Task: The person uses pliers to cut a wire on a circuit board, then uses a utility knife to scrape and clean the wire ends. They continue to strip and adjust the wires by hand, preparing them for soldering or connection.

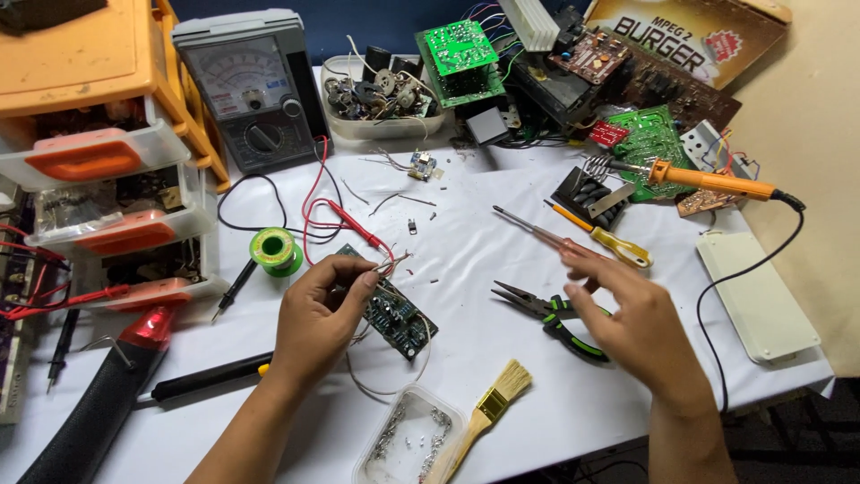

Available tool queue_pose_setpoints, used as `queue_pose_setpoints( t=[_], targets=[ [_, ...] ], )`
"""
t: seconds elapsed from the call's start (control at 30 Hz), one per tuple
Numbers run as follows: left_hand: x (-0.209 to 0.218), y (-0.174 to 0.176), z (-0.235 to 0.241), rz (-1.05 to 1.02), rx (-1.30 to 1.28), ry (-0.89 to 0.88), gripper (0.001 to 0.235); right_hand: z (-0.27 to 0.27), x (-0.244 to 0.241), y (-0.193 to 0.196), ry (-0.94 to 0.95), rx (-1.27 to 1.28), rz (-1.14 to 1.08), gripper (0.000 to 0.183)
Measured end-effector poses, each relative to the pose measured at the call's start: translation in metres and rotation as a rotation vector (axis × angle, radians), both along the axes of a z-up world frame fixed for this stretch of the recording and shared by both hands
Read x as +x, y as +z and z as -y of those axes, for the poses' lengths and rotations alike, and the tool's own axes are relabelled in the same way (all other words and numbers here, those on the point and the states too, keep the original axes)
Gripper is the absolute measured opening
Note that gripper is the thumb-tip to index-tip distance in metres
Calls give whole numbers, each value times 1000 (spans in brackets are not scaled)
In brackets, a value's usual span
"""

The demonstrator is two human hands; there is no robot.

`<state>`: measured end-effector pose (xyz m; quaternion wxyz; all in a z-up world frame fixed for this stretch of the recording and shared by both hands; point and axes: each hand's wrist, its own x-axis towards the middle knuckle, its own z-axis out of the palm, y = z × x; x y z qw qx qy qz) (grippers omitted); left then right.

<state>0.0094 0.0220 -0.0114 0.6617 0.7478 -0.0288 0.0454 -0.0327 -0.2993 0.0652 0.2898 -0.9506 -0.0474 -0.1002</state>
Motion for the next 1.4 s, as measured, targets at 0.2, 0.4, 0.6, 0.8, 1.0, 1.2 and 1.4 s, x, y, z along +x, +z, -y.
queue_pose_setpoints(
  t=[0.2, 0.4, 0.6, 0.8, 1.0, 1.2, 1.4],
  targets=[
    [-3, 6, 2, -53, 55, 42, 16, 41, -25, -61, -17, -89, 115, 20],
    [-2, 1, 0, 11, 80, 31, 12, 54, -20, -68, -48, -76, 170, 17],
    [-1, -5, -3, 27, 41, 34, 17, 63, -1, -83, -170, -164, 249, 8],
    [-1, -1, -2, 19, 55, 39, 17, 139, 72, -115, -243, -260, 328, 6],
    [0, -1, -2, 30, 49, 37, 15, 192, 129, -140, -525, -139, -51, 27],
    [-1, -1, -3, 25, 51, 32, 15, 185, 147, -143, -485, 453, 51, 35],
    [-2, 0, -2, 73, 148, 33, 11, 176, 166, -123, -739, 630, -90, 49]
  ],
)
